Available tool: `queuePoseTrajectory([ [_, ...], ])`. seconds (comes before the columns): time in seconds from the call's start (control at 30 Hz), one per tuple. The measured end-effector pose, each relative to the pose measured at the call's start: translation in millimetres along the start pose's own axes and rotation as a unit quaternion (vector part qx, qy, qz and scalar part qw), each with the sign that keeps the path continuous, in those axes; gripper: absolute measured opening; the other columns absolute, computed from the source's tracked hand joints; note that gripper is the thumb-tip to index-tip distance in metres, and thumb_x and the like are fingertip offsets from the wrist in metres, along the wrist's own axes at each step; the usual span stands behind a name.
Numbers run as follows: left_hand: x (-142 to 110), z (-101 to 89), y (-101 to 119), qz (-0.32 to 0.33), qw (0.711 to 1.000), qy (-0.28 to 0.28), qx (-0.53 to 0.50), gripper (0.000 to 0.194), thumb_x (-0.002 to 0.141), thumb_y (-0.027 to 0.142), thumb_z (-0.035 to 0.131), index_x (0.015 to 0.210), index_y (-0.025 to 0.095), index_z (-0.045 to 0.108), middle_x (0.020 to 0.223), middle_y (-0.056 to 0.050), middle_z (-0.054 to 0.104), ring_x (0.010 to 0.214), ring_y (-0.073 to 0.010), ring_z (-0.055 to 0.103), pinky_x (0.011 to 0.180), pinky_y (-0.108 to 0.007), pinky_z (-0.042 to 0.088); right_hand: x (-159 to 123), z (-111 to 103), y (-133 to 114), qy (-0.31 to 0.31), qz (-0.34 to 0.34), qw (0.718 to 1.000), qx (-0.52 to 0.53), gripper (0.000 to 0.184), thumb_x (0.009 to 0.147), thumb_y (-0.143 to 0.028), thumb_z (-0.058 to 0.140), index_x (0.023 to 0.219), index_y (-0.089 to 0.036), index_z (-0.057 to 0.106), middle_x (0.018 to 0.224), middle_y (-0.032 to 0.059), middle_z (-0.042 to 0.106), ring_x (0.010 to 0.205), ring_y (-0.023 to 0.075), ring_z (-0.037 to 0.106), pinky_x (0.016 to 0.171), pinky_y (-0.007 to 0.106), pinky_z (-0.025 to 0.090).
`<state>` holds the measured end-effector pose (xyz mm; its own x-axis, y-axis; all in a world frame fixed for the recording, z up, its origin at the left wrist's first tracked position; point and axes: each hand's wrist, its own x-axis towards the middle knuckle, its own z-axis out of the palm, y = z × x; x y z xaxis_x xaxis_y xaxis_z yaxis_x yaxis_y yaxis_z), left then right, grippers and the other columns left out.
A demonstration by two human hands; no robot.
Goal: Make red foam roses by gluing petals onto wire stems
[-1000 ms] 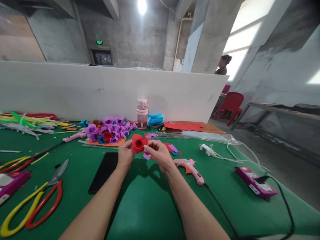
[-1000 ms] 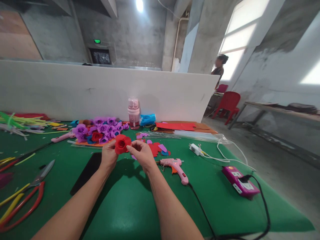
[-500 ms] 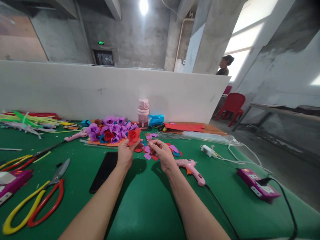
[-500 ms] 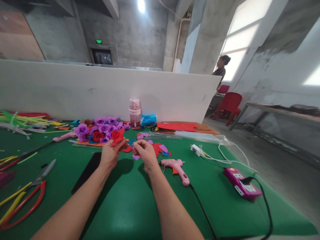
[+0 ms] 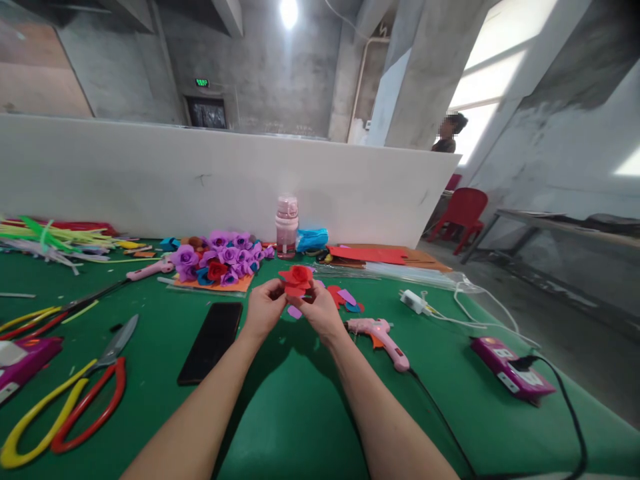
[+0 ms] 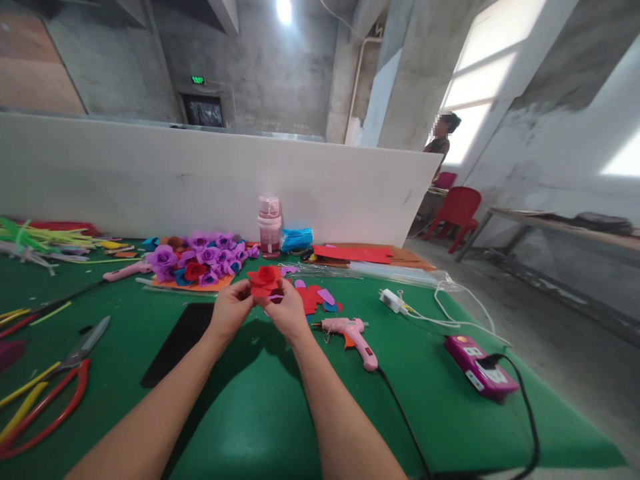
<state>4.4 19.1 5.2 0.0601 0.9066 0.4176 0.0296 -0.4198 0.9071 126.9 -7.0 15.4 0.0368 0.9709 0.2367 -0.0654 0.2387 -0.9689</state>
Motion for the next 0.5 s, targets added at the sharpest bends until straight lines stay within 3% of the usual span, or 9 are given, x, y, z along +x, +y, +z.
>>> queuePoseTrajectory([
  [0.23,-2.0,-0.2,-0.2,0.044,0.997,-0.010,0.057,0.010,0.065,0.025,0.065,0.065,0.016,0.068,0.061,0.000,0.060,0.057,-0.0104,0.049,0.055,-0.021,0.040,0.0,-1.4,-4.2,-0.002,0.006,0.995,0.098,0.037,0.058,-0.031,0.077,0.092,-0.021,0.065,0.088,0.0010,0.071,0.085,0.0187,0.063,0.082,0.032,0.047],
  [0.37,-3.1,0.8,0.8,0.026,0.999,-0.020,0.036,0.008,0.064,0.022,0.064,0.066,0.016,0.069,0.062,0.000,0.063,0.058,-0.0117,0.053,0.057,-0.022,0.042,-0.7,-0.4,-4.9,0.002,-0.003,0.993,0.120,0.030,0.063,-0.033,0.075,0.089,-0.021,0.066,0.088,0.0022,0.071,0.087,0.0190,0.062,0.081,0.032,0.047],
  [0.5,-2.4,-0.1,2.2,0.004,1.000,-0.014,0.011,0.007,0.063,0.021,0.065,0.067,0.017,0.069,0.060,0.001,0.063,0.054,-0.0109,0.052,0.054,-0.021,0.042,-1.8,-1.6,-8.4,-0.021,-0.007,0.989,0.144,0.036,0.065,-0.035,0.075,0.097,-0.022,0.065,0.098,0.0035,0.069,0.095,0.0196,0.061,0.083,0.031,0.046],
])
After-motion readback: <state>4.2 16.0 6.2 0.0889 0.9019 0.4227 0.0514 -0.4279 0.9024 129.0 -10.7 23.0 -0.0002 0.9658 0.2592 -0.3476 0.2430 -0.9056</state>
